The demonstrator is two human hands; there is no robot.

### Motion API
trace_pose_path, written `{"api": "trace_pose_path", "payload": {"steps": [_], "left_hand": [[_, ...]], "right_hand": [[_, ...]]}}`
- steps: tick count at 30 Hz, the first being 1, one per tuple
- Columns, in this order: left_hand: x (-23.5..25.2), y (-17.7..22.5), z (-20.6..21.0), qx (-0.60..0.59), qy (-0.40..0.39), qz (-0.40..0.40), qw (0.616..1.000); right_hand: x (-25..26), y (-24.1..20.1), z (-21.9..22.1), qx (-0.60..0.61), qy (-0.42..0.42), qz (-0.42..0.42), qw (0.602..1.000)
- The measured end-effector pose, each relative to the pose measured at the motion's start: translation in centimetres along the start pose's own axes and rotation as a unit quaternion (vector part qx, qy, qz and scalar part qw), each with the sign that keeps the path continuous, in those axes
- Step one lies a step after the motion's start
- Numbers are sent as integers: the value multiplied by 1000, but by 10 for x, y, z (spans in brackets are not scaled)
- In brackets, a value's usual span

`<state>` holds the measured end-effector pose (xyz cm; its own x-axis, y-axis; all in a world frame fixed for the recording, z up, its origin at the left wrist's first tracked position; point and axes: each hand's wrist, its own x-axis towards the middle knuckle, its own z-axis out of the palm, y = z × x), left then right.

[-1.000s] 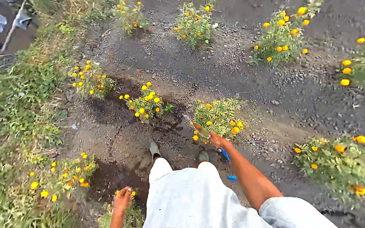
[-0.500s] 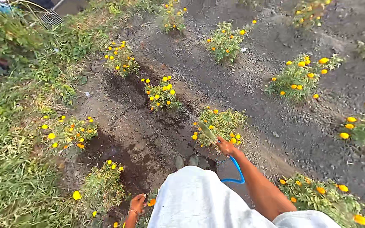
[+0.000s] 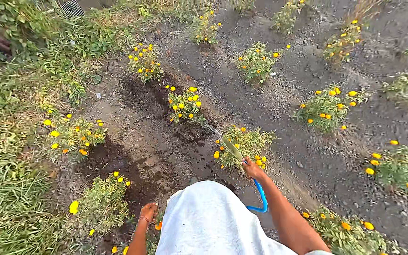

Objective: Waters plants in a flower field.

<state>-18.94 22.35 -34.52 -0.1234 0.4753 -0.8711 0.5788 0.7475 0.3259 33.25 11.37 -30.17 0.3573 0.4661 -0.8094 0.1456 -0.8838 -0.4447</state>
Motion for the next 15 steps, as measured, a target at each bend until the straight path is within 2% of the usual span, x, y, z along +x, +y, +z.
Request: {"api": "trace_pose_path", "payload": {"steps": [7, 15], "left_hand": [[2, 20, -16, 10, 0, 4, 1000], [3, 10, -27, 12, 7, -8, 1000]], "right_hand": [[9, 0, 11, -51, 36, -11, 998], [15, -1, 18, -49, 60, 26, 997]]}}
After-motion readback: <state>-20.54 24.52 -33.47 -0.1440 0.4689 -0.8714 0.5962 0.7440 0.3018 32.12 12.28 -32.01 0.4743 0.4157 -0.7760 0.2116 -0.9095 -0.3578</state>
